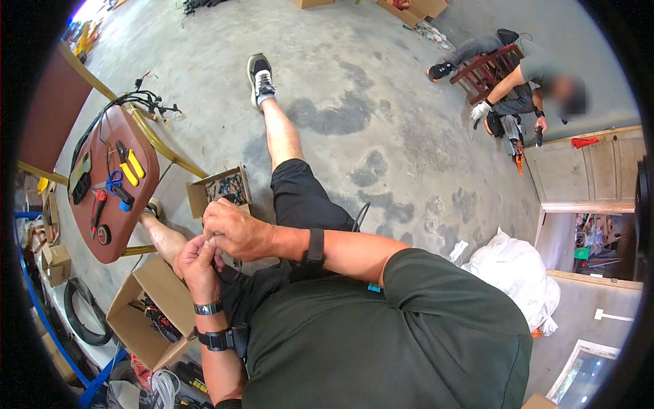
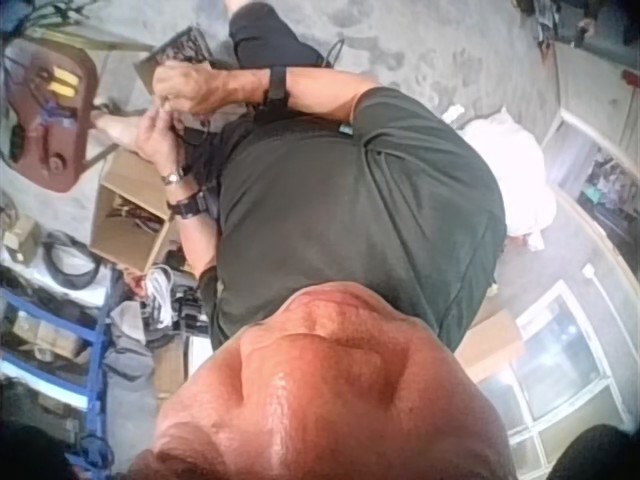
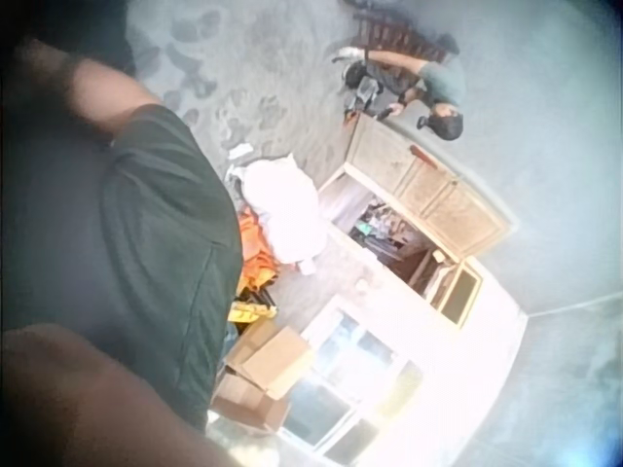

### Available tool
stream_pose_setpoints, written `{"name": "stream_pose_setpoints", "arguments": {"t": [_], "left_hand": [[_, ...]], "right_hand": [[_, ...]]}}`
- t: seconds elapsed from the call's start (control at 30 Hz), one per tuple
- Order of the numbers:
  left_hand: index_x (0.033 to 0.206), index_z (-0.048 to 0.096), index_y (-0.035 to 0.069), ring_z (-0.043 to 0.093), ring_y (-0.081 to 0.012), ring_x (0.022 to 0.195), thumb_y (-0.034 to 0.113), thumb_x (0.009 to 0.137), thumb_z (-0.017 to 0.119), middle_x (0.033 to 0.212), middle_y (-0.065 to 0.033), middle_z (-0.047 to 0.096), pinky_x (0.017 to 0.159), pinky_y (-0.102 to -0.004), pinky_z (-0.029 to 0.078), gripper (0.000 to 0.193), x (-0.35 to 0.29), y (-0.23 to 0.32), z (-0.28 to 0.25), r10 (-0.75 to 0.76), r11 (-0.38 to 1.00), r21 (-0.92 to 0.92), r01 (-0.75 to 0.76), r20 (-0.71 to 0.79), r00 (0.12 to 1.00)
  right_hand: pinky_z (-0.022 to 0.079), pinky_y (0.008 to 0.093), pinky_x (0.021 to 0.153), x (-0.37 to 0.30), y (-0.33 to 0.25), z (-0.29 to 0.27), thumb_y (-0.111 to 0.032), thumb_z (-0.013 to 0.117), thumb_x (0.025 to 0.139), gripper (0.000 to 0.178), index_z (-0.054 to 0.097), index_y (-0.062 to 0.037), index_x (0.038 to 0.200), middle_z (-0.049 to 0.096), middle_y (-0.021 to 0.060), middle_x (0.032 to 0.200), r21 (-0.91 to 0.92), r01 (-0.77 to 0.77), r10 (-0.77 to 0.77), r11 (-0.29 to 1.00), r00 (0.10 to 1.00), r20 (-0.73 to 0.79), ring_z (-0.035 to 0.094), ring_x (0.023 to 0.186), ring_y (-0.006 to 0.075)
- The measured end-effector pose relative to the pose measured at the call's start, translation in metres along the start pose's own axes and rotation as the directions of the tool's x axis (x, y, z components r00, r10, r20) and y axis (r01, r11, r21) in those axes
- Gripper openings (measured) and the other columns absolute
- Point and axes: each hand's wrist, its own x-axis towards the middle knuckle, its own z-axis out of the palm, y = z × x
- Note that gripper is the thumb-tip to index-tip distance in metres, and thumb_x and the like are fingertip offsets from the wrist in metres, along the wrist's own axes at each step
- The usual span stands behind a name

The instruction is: The recorder is stripping and connecting wires for an electrical component while sitting on the floor.

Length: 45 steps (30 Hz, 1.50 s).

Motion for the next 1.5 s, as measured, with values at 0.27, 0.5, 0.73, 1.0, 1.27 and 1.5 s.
{"name": "stream_pose_setpoints", "arguments": {"t": [0.27,0.5,0.73,1.0,1.27,1.5], "left_hand": [[0.099,0.064,-0.001,0.05,-0.0093,0.049,0.011,0.092,0.061,0.07,-0.0044,0.062,0.044,-0.0199,0.038,0.014,-0.002,-0.001,0.004,-0.029,1.0,-0.006,0.029,0.018,0.999],[0.098,0.064,-0.001,0.053,-0.0091,0.047,0.008,0.092,0.06,0.07,-0.0049,0.063,0.041,-0.019,0.039,0.012,0.003,-0.005,-0.002,0.001,1.0,-0.002,-0.001,-0.027,1.0],[0.099,0.064,-0.002,0.054,-0.0101,0.049,0.008,0.092,0.062,0.071,-0.0058,0.064,0.042,-0.0203,0.04,0.013,-0.002,0.002,0.005,-0.019,1.0,0.013,0.02,-0.017,1.0],[0.1,0.063,0.0,0.053,-0.0105,0.051,0.009,0.094,0.059,0.071,-0.0054,0.062,0.045,-0.021,0.04,0.012,-0.003,0.001,0.008,0.011,0.997,0.074,-0.013,0.024,1.0],[0.103,0.063,-0.002,0.053,-0.0106,0.051,0.007,0.092,0.06,0.072,-0.0047,0.062,0.044,-0.021,0.039,0.015,-0.001,-0.005,0.001,-0.006,1.0,-0.004,0.005,-0.061,0.998],[0.097,0.063,-0.001,0.058,-0.0118,0.054,0.01,0.089,0.065,0.073,-0.0064,0.066,0.047,-0.0236,0.045,0.014,-0.011,0.003,0.024,-0.052,0.998,-0.026,0.053,0.05,0.997]], "right_hand": [[0.04,0.0391,0.085,0.005,0.018,-0.011,-0.007,0.063,0.076,0.007,0.058,-0.0038,0.08,0.053,0.0117,0.088,0.018,-0.148,0.148,0.989,0.989,-0.013,0.051,0.09,0.0313],[0.039,0.0414,0.08,-0.004,0.002,0.004,-0.01,0.061,0.072,0.005,0.059,-0.0061,0.072,0.052,0.0145,0.087,-0.014,-0.024,0.023,1.0,1.0,-0.003,0.05,0.086,0.0326],[0.042,0.039,0.083,0.0,0.021,-0.003,-0.006,0.062,0.075,0.006,0.06,-0.0022,0.079,0.055,0.0143,0.09,-0.004,-0.105,0.105,0.994,0.994,-0.034,0.053,0.09,0.0325],[0.045,0.0369,0.08,0.0,0.02,-0.004,-0.007,0.062,0.075,0.006,0.062,-0.0025,0.079,0.057,0.0122,0.088,0.087,-0.184,0.187,0.979,0.982,-0.033,0.056,0.088,0.0283],[0.038,0.0388,0.084,-0.004,0.007,0.0,-0.01,0.062,0.074,0.004,0.061,-0.0053,0.075,0.056,0.0117,0.085,0.019,-0.002,0.003,1.0,1.0,-0.017,0.051,0.091,0.0298],[0.047,0.0364,0.08,-0.006,0.026,-0.019,-0.008,0.063,0.078,0.007,0.064,-0.0017,0.082,0.061,0.0122,0.085,0.107,-0.262,0.262,0.959,0.965,0.011,0.059,0.085,0.0275]]}}
